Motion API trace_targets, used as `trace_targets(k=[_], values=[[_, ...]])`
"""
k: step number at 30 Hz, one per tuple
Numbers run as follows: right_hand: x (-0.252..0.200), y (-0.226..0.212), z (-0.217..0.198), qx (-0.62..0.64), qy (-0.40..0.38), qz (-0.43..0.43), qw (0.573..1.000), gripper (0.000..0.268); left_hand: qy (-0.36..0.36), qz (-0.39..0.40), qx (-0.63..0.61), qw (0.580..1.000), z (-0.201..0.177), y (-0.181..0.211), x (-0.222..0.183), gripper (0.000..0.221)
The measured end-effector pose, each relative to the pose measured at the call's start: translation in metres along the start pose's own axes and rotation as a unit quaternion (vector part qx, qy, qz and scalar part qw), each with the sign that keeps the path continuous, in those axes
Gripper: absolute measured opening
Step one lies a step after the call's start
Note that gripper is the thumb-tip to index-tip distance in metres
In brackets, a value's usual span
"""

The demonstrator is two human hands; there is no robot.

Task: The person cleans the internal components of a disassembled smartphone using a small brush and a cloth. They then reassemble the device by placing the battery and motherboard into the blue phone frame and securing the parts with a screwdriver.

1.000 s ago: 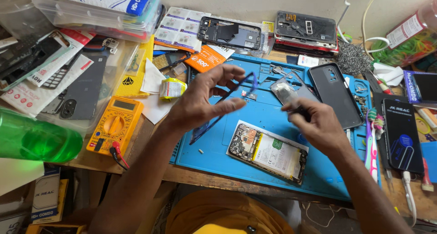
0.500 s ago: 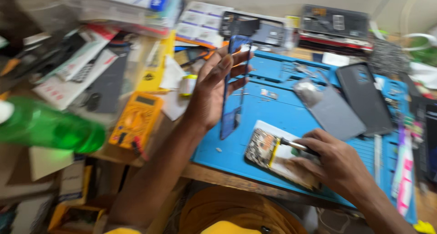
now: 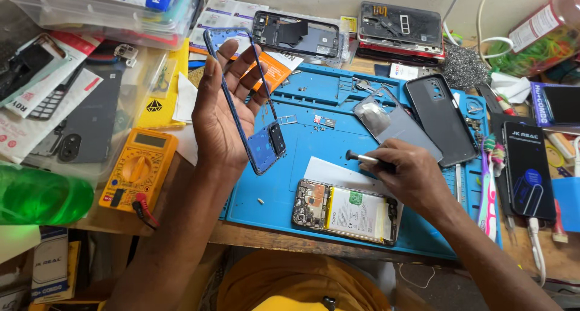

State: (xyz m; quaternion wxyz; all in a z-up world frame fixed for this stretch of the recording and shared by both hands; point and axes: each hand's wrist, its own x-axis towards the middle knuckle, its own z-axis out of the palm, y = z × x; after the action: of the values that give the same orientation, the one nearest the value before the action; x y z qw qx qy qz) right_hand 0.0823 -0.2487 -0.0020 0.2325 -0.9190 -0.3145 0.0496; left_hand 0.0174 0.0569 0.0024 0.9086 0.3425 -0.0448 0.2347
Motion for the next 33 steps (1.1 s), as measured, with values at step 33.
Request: trace_targets(k=[33], values=[[-0.009,0.000,-0.014,-0.092,0.038,-0.010,0.995,0.031,0.007,-0.018,-0.019,1.000,0.007,0.001,-0.005,0.062]])
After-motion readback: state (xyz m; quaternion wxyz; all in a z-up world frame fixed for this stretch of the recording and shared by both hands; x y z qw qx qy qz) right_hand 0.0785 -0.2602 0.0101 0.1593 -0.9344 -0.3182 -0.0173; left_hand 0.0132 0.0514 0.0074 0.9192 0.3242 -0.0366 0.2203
